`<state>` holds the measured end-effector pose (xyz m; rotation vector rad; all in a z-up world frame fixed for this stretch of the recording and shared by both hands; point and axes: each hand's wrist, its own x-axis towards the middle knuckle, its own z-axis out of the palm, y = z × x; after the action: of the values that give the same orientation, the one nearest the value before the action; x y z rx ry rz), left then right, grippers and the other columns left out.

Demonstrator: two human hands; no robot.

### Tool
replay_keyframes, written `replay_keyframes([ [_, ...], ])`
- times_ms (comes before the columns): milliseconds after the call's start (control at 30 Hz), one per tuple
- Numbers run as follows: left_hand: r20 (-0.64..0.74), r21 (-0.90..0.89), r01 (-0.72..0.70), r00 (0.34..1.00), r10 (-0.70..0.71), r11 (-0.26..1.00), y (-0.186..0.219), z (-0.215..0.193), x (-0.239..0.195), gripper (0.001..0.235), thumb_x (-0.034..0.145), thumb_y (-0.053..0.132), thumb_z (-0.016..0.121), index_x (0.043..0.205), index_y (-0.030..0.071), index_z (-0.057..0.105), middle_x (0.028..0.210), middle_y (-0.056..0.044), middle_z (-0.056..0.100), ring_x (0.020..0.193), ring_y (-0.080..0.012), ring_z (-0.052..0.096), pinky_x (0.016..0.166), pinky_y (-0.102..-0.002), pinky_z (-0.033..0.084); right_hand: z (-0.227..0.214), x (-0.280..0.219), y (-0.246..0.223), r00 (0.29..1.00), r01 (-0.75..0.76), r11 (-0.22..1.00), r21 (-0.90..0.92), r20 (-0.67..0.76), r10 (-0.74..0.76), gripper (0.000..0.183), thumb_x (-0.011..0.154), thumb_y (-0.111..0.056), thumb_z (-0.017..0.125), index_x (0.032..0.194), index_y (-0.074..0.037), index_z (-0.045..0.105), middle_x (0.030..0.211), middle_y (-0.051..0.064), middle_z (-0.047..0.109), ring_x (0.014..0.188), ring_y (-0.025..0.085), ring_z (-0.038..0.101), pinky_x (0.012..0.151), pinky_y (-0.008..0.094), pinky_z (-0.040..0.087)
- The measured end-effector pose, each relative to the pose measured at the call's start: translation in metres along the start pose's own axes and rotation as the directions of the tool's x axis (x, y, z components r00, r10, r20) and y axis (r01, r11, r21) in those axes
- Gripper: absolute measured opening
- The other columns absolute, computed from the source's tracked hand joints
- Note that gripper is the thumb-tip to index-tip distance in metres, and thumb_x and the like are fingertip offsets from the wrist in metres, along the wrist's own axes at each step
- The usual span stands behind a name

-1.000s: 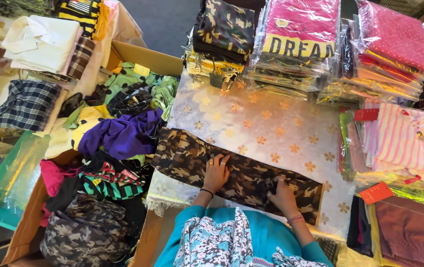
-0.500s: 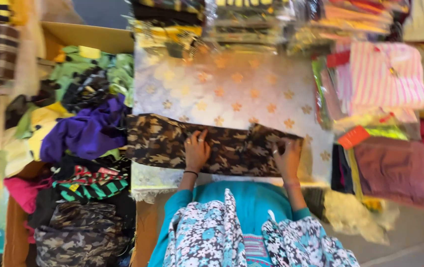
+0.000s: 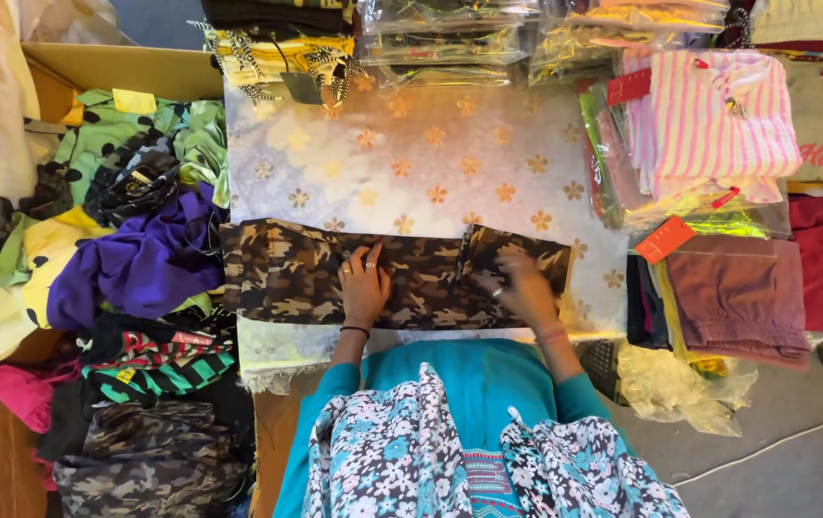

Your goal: The person folds a pair of camouflage-patterned pants on a table, smoothing them out before placing them on a stack. They then pick up a striped shirt, fold it neatly, and place it on the same stack.

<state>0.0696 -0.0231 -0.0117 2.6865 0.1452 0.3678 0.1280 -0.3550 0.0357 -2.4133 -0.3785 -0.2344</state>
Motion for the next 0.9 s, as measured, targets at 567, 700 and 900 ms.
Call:
replay_keyframes([
  [567, -0.01, 0.005, -0.004, 1.0, 0.004, 1.0, -0.006, 0.009, -0.002, 0.051, 0.094, 0.018, 0.062, 0.144, 0.014, 0.055, 0.136, -0.018, 0.05, 0.116, -0.0414, 0.048, 0.101, -0.056, 0.038, 0.017, -0.004, -0.037, 0.877, 0.183, 0.975, 0.128, 0.427, -0.22, 0.029, 0.085, -0.023, 0.077, 0.11, -0.01, 0.068, 0.097, 0.011, 0.061, 0.092, 0.031, 0.065, 0.075, 0.041, 0.055],
  [700, -0.003, -0.01, -0.002, 1.0, 0.002, 1.0, -0.01, 0.017, -0.004, 0.049, 0.097, 0.019, 0.061, 0.145, 0.014, 0.054, 0.137, -0.017, 0.049, 0.117, -0.0409, 0.048, 0.103, -0.057, 0.038, 0.03, -0.004, -0.021, 0.881, 0.342, 0.933, -0.115, 0.384, -0.276, 0.037, 0.079, -0.022, 0.077, 0.11, -0.004, 0.065, 0.099, 0.013, 0.059, 0.094, 0.033, 0.064, 0.077, 0.044, 0.053],
  [900, -0.011, -0.002, 0.007, 1.0, -0.007, 1.0, -0.01, 0.013, -0.002, 0.05, 0.096, 0.019, 0.06, 0.145, 0.014, 0.053, 0.137, -0.017, 0.049, 0.117, -0.0408, 0.048, 0.103, -0.057, 0.038, 0.013, -0.004, -0.023, 0.903, 0.249, 0.968, 0.014, 0.358, -0.237, 0.026, 0.084, -0.017, 0.072, 0.106, -0.007, 0.065, 0.102, 0.012, 0.064, 0.099, 0.032, 0.065, 0.085, 0.043, 0.055],
])
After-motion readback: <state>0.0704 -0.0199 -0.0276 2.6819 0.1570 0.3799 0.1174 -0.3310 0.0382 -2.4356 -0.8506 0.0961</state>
